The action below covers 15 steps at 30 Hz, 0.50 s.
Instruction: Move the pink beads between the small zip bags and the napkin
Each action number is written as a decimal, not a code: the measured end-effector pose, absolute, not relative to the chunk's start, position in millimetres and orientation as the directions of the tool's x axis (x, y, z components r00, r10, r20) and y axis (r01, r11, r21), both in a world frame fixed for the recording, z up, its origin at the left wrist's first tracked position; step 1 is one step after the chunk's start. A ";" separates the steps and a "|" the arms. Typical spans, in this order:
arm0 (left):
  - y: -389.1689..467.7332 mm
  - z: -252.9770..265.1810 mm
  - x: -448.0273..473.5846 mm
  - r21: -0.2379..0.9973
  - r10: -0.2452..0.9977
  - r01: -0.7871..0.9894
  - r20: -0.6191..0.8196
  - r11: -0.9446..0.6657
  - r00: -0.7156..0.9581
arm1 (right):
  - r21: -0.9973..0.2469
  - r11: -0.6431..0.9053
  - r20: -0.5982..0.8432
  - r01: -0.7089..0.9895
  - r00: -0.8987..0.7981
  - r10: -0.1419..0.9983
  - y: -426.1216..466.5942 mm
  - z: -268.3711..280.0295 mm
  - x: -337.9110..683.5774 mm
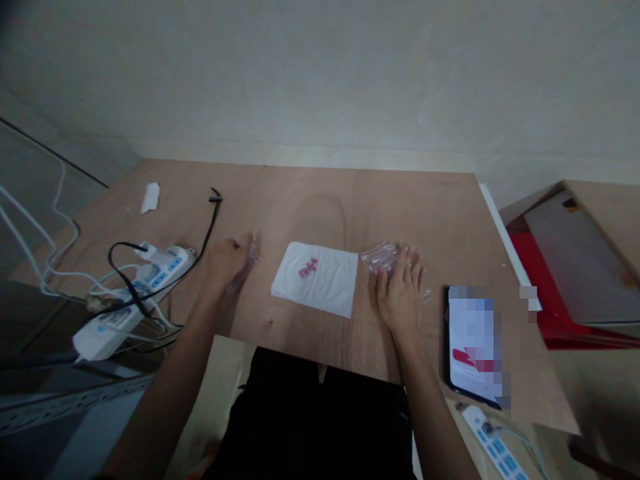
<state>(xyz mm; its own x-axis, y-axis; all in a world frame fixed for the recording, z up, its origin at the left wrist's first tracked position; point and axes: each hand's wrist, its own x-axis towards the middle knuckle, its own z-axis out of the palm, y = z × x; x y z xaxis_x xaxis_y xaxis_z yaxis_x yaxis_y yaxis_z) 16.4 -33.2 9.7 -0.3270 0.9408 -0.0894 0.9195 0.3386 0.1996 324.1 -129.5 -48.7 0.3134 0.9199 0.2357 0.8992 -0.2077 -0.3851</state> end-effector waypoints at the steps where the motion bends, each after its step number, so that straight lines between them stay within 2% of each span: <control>1: -29.7 9.6 12.1 0.186 0.938 0.921 -0.115 0.343 -0.327 | -0.403 -0.214 0.246 0.890 0.331 0.911 -129.8 -48.8 324.8; 8: -27.2 -0.7 3.9 0.192 0.951 0.940 -0.183 0.281 -0.247 | -0.467 -0.218 0.268 0.857 0.372 0.889 -132.2 -47.4 327.9; 15: -32.8 8.6 -5.1 0.197 0.967 0.951 -0.139 0.240 -0.216 | -0.518 -0.212 0.293 0.828 0.405 0.866 -133.3 -46.5 327.9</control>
<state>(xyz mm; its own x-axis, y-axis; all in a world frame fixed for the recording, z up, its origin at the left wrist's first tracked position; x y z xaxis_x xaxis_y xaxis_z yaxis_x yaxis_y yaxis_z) -5.1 -32.8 8.6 -0.2158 0.9665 -0.1387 0.9505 0.2405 0.1968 327.9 -133.3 -46.5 0.4053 0.8659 0.2933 0.8284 -0.2121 -0.5185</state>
